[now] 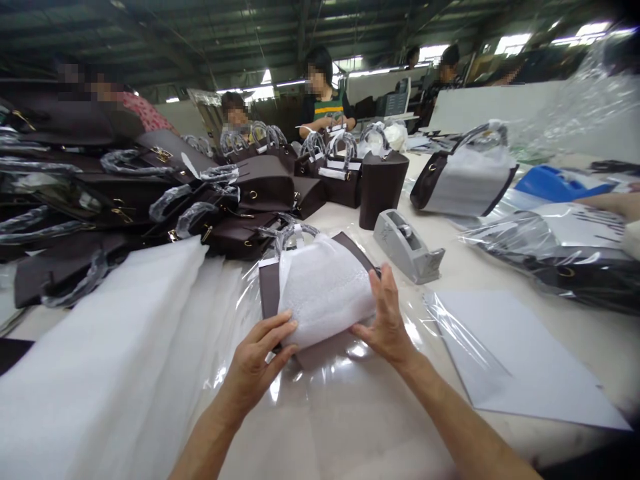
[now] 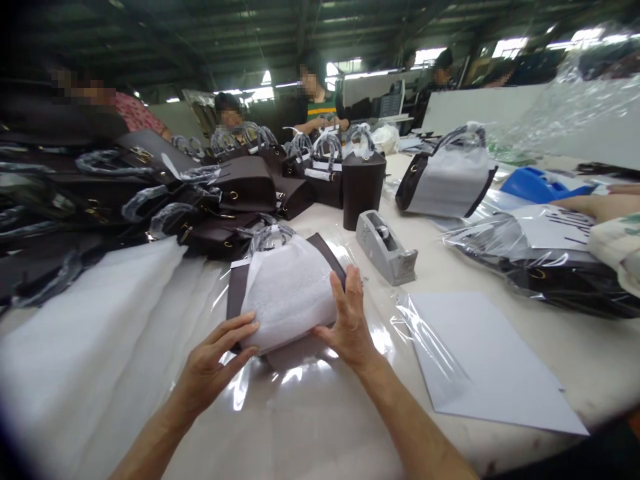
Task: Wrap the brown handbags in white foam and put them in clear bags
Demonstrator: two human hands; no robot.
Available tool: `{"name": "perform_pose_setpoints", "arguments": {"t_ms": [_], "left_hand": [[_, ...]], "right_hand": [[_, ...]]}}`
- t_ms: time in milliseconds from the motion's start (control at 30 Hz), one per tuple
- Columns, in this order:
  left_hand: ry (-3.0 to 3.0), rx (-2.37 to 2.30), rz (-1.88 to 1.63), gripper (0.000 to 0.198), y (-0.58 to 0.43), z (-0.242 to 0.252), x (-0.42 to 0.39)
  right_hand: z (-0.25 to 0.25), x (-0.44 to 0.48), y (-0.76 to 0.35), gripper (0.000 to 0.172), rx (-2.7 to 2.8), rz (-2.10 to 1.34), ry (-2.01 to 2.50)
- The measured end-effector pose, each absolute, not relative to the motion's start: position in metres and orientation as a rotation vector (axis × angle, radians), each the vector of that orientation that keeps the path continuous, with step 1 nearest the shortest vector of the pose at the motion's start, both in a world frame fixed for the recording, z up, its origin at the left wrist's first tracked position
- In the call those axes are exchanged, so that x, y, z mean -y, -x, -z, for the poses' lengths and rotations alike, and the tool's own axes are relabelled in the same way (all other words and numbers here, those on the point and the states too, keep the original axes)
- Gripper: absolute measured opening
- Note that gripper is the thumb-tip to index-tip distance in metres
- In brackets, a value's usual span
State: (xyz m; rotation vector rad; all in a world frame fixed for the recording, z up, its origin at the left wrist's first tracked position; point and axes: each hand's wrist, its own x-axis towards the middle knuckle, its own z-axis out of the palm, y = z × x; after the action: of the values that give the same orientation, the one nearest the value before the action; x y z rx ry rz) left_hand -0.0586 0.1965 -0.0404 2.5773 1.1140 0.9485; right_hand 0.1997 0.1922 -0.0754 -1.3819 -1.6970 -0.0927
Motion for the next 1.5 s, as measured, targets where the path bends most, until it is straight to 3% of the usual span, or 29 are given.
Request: {"name": "perform_pose_setpoints", "arguments": {"t_ms": [167,400,567,1067,1233,1500], "left_hand": [[-2.557,-1.115,-0.956,0.031,0.058,0.040,-0.200],[-2.575,-1.141,-0.950,0.036,0.057,0.042,-0.200],[-2.600,-1.157,-1.002,0.037,0.054,0.046,-0.198],[-2.595,-1.178,-1.087,0.040,0.057,0.057,-0.196],[-2.619,-1.164,-1.102,0.039,0.056,0.058,-0.198],[-2.582,-1.160,-1.191,0.031,0.060,0.064,-0.201]], "right_hand": [[0.071,-0.211,-0.198,0.056,1.640,0.162,1.387],[0.084,-0.207,-0.182,0.057,1.460,0.233,1.390],[0.085,-0.208,-0.177,0.046,1.375,0.214,1.416],[0.067,-0.184,-0.217,0.069,1.870,0.200,1.411],[0.051,-0.180,-0.281,0.034,1.567,0.321,1.483],[0.008,-0.245,-0.399,0.024,1.110,-0.510,1.924]]}}
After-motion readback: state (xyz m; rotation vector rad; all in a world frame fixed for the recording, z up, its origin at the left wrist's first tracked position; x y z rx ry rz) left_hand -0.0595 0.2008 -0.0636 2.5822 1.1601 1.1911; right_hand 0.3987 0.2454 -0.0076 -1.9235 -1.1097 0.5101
